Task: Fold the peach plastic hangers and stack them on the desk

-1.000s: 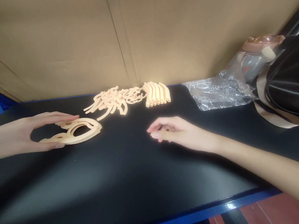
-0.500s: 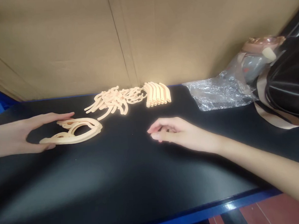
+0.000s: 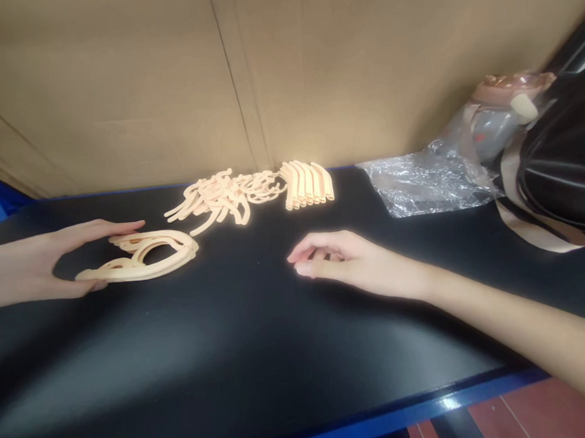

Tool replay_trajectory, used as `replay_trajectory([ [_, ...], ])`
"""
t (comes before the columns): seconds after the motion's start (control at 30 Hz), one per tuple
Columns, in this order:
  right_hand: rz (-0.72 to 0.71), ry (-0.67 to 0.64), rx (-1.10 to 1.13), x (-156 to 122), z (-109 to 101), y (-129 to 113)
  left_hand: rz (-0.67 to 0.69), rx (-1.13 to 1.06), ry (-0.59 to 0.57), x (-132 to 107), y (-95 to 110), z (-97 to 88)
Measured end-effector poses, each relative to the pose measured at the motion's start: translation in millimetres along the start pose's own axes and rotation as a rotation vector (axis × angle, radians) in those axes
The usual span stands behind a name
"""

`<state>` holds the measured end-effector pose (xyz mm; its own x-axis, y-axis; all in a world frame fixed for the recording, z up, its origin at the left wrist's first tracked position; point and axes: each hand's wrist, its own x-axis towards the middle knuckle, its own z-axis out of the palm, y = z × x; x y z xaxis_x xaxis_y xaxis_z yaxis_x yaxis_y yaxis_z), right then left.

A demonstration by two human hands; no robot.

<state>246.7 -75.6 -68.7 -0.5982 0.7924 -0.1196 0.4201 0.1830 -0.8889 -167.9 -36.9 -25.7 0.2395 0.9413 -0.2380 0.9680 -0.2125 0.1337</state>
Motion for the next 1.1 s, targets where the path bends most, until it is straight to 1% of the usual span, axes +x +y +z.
replay_trajectory([
  [0.23,-0.004,-0.003,-0.001,1,0,0,-0.058,0.0,-0.004,0,5,0.8],
  [0.33,-0.002,-0.001,-0.003,1,0,-1,-0.042,0.003,-0.006,-1,4,0.7],
  [0.6,-0.002,-0.002,-0.014,1,0,-2,0.043,0.034,-0.001,0,-9,1.7],
  [0.83,-0.012,-0.012,-0.005,1,0,0,0.044,0.008,0.0,-3,-12,3.7],
  [0.93,-0.014,-0.015,-0.012,0,0,-1,0.083,-0.024,0.042,-7,-14,-3.1],
  [1.0,-0.011,-0.016,-0.022,-1,0,-1,0.091,-0.048,0.083,-6,-9,-11.1],
  [1.03,-0.011,-0.016,-0.026,-2,0,0,0.067,-0.048,0.083,-4,-4,-15.5],
  [1.1,-0.014,-0.019,-0.028,-2,0,0,-0.008,-0.03,0.168,5,10,-22.7],
])
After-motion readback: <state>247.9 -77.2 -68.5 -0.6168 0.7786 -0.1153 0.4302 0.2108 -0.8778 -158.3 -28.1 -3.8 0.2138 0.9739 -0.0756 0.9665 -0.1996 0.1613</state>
